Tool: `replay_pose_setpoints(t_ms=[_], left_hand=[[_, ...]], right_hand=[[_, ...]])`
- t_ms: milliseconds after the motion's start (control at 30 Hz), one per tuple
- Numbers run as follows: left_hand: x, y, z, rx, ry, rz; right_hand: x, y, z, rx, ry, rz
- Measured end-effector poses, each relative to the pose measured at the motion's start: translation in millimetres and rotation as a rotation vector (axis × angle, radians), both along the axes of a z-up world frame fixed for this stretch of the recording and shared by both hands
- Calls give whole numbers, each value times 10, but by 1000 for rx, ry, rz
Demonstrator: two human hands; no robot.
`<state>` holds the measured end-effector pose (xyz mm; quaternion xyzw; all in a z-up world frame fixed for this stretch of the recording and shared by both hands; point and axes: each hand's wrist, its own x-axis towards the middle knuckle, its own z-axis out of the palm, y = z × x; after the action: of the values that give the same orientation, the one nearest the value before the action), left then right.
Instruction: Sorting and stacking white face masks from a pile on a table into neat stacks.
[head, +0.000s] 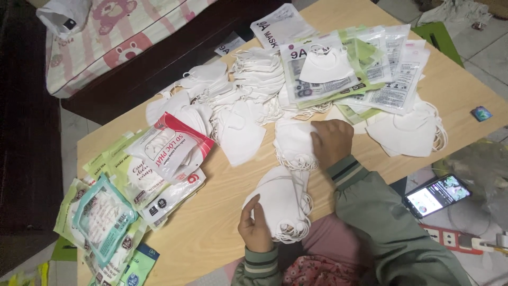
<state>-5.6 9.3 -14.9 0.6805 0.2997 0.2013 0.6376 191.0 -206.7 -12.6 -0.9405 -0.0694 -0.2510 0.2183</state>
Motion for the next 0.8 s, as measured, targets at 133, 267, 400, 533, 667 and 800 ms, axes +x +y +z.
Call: replay_pose_setpoints(t_ms=[133,267,400,533,667,800], left_hand=[[29,-10,128,-40,39,6],[-2,19,27,-23,2,-30],[5,15,42,-92,-171,-67],[-23,124,-263,-8,-295,-85],[29,34,135,-155,-66,-55],[19,41,171,-190,2,-51]], right_hand=[[-204,40,287,489,-215,214],[-600,82,637,933,9,253],[-863,261,748,960,257,261],[-1057,557,482,991,334,520],[-1058,629,420,790,337,587],[-747,449,537,484,82,298]])
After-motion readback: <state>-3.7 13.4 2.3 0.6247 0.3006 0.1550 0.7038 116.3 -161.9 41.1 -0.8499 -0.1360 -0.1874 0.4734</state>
